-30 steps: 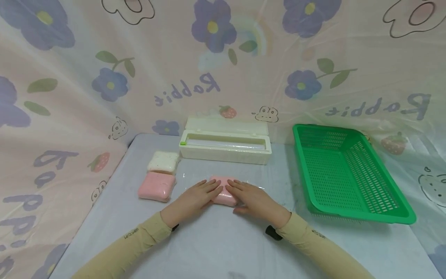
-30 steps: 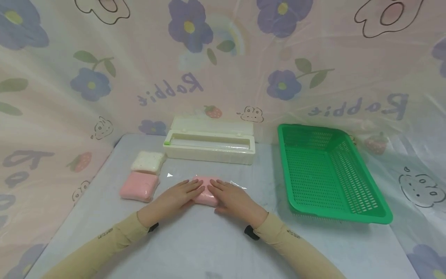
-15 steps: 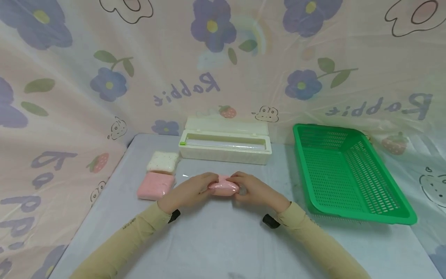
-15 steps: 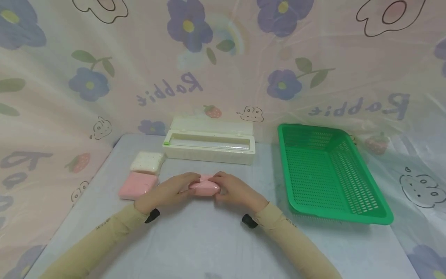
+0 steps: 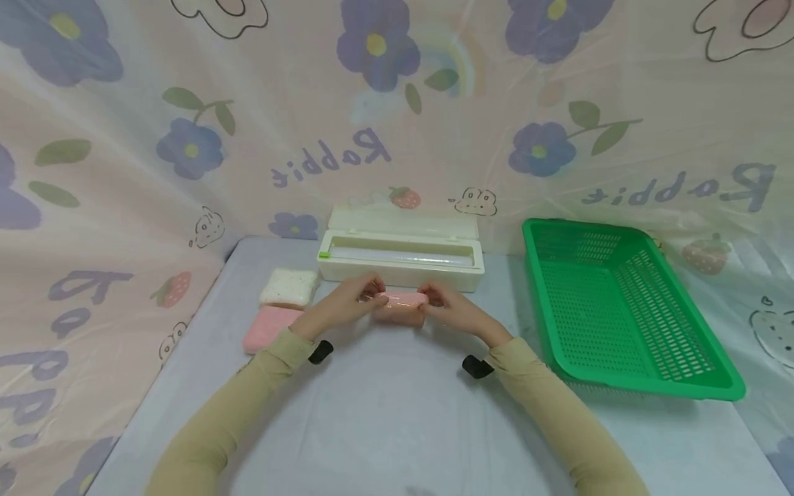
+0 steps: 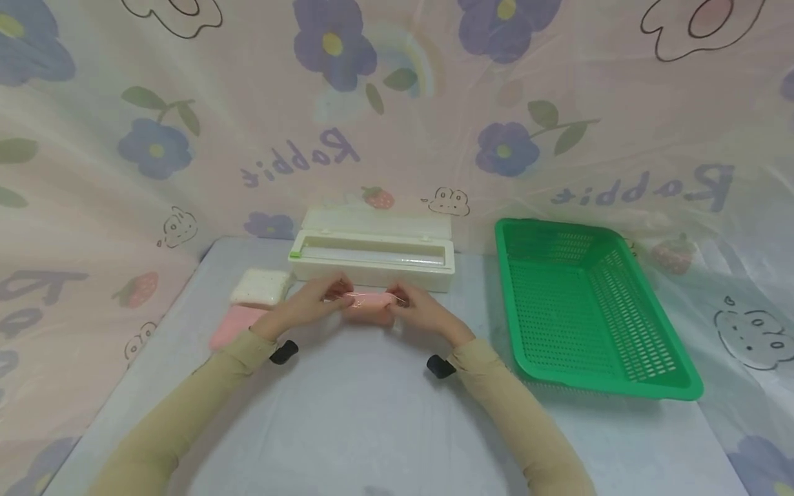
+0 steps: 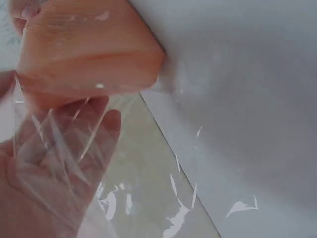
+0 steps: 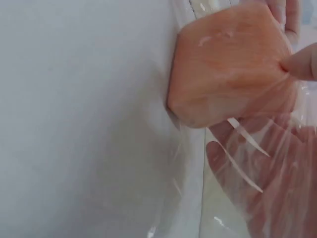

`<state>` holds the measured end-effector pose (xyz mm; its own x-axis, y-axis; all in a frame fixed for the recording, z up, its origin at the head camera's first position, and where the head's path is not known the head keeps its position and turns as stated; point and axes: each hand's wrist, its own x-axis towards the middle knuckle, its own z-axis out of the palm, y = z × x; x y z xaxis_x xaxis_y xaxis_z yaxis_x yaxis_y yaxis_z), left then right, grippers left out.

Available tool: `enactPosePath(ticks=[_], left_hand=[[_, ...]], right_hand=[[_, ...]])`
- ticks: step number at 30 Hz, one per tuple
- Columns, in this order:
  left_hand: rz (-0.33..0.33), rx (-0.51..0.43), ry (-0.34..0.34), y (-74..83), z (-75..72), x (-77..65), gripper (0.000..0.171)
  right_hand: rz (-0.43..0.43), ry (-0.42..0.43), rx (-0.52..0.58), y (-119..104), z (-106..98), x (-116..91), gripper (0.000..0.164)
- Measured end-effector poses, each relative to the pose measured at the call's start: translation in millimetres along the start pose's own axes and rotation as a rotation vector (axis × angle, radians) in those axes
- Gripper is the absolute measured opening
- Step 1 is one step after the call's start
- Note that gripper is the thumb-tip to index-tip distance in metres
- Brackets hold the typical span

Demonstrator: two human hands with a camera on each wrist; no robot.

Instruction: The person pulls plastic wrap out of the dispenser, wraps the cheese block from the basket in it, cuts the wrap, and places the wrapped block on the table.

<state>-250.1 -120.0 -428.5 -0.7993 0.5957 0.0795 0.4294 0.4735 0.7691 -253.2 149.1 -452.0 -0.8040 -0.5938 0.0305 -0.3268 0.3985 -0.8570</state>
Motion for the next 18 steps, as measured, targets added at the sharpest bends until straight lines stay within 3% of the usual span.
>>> enactPosePath(ticks=[6,10,18], left_hand=[[0.023,-0.069,-0.015,-17.7,-8.2,10.4,0.036],[0.013,-0.036,0.003,-24.4,-14.6,15.5,0.038],[-0.087,-0.09,0.064,-25.1,-21.4,22.3,0.026]], right_hand=[[0.028,0.051,-0.025,2,-4,11,0.027],[0.052,0.126,-0.086,1,-3,17,0.028],[0.066,0.331,-0.242,-2,4,25,0.03]])
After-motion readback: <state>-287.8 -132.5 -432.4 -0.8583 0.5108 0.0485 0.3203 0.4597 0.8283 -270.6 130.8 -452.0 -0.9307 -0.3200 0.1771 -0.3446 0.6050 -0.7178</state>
